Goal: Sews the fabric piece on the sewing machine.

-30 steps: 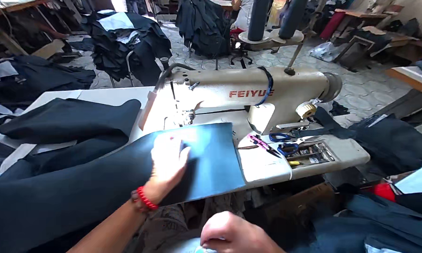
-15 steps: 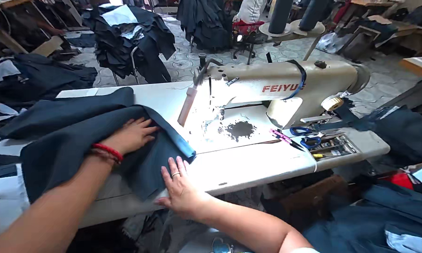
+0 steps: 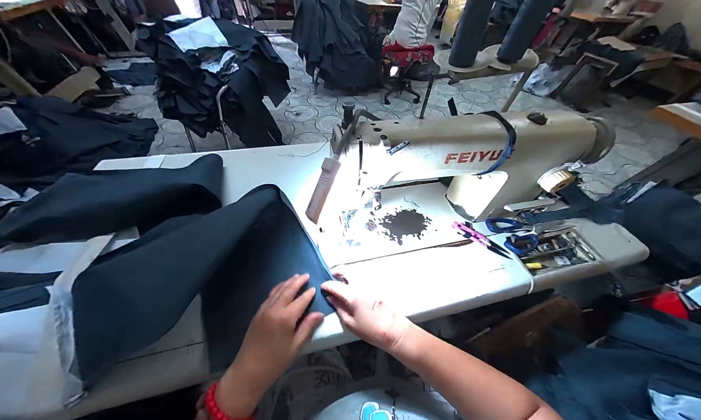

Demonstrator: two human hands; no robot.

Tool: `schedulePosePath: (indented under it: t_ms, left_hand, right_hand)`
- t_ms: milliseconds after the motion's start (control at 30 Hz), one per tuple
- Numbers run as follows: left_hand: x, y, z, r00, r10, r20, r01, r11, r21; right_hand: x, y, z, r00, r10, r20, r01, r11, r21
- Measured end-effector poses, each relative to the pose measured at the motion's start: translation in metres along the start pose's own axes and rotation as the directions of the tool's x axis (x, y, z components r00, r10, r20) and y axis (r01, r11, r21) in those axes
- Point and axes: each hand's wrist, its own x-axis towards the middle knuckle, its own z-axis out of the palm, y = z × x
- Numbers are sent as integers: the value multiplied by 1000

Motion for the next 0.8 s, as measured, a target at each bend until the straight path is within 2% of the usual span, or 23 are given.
schedulePosePath:
  t_ms: [67,100,233,333,467,533,667,800]
  left_hand:
    - [-7,20,5,997,-12,-81,13,1000,17]
    - [-11,25,7,994,-25,-104,28,999,28]
    - [-15,26,10,986,-42,-162,42,999,-5]
    - [-11,25,1,989,-111,-98,102,991,-87]
    - [-4,23,-7,988,-152,-28,147,981,-126]
    - [-3,20,-10,987,-163,-10,160,976,-145]
    - [-2,13,-13,987,-162,13,161,973,-167]
    - [-1,12,-15,994,-98,46,103,986,-133]
  right_hand:
    - [1,5,2,995,-47,-89,57,992,117]
    - [2,6,1,996,-46,-83,59,985,163]
    - [6,7,-23,976,-12,215,-54,953,299]
    - [5,11,-28,958,-78,274,-11,951,309]
    - [1,8,-25,985,-104,138,67,965,252]
    - [1,8,-26,986,-102,134,70,971,228]
    - [2,13,-33,944,-99,315,24,972,234]
    - [8,14,-40,922,-97,374,-10,962,275]
